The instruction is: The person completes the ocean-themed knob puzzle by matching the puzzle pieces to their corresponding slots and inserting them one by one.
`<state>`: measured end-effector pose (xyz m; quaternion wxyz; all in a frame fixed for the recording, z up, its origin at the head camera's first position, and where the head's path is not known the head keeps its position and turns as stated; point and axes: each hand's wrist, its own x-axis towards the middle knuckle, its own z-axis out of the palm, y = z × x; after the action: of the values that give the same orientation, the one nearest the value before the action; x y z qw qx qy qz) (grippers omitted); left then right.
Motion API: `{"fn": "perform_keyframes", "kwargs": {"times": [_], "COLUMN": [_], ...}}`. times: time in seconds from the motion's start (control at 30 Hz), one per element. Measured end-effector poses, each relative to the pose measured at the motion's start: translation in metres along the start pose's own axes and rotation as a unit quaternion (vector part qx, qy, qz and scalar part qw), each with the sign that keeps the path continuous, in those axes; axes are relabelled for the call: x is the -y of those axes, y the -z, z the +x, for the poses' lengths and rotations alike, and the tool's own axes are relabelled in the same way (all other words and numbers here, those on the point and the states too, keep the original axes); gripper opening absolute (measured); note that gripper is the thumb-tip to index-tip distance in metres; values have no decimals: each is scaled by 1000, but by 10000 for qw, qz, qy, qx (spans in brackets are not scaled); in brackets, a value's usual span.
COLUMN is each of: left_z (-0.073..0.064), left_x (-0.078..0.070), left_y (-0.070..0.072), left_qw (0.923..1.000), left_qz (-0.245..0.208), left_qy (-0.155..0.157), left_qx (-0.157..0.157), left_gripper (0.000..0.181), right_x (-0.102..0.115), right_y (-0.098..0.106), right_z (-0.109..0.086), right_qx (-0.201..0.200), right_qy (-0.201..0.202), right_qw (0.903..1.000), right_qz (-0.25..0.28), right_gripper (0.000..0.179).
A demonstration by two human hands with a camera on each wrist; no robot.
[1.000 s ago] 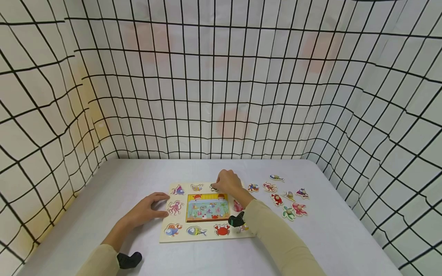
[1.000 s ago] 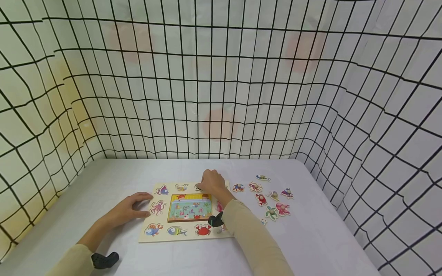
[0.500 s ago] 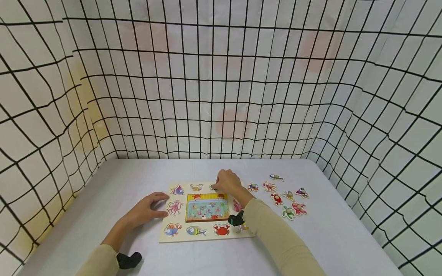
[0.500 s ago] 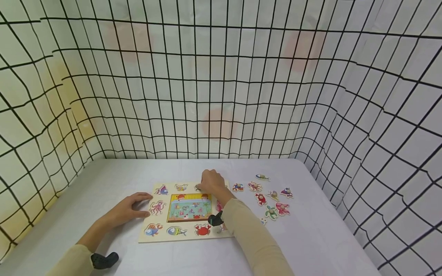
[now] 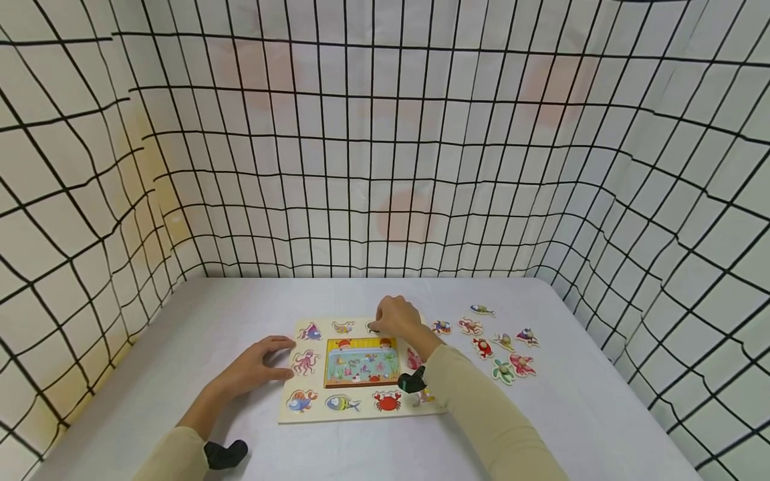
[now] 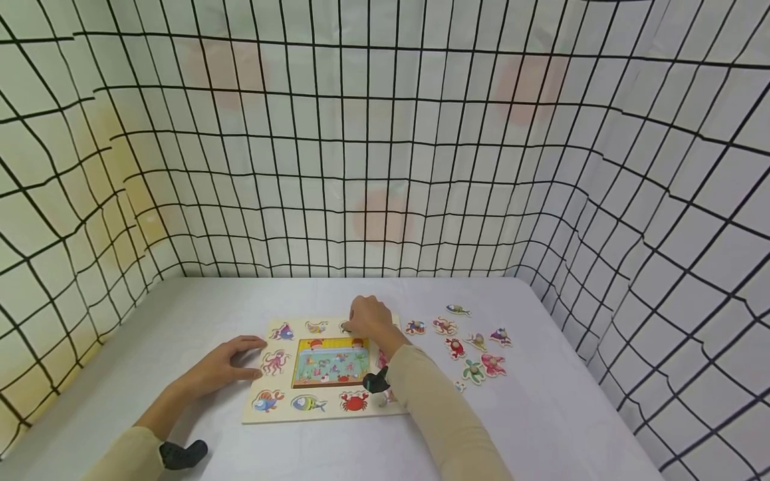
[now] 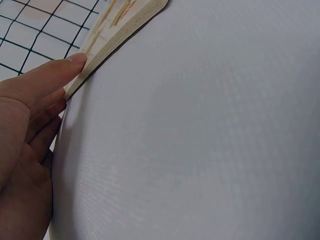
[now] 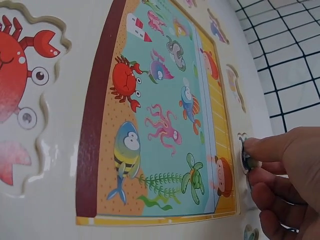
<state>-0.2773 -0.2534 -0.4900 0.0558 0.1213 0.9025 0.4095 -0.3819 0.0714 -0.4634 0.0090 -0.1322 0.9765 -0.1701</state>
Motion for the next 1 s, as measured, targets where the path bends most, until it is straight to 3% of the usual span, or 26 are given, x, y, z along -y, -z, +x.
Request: {"fn": "perform_keyframes", "kwargs": {"times": [0.43, 1.0], "left_z": [-1, 0], "left_x": [0, 0], "left_y": [-1, -1], "left_qw": [10000, 10000], "left_qz": [62, 54], "left_qy": [5, -17], "left_qx": [-17, -30], "left_gripper": [66, 65], "right_x": [-4, -18], "right_y": [15, 40], "right_z": [-4, -11], "right_qx": [-51, -60], "right_qy": [228, 236], "right_qw": [9997, 9996], "right_qz": [-89, -147], "right_gripper": [36, 30]}}
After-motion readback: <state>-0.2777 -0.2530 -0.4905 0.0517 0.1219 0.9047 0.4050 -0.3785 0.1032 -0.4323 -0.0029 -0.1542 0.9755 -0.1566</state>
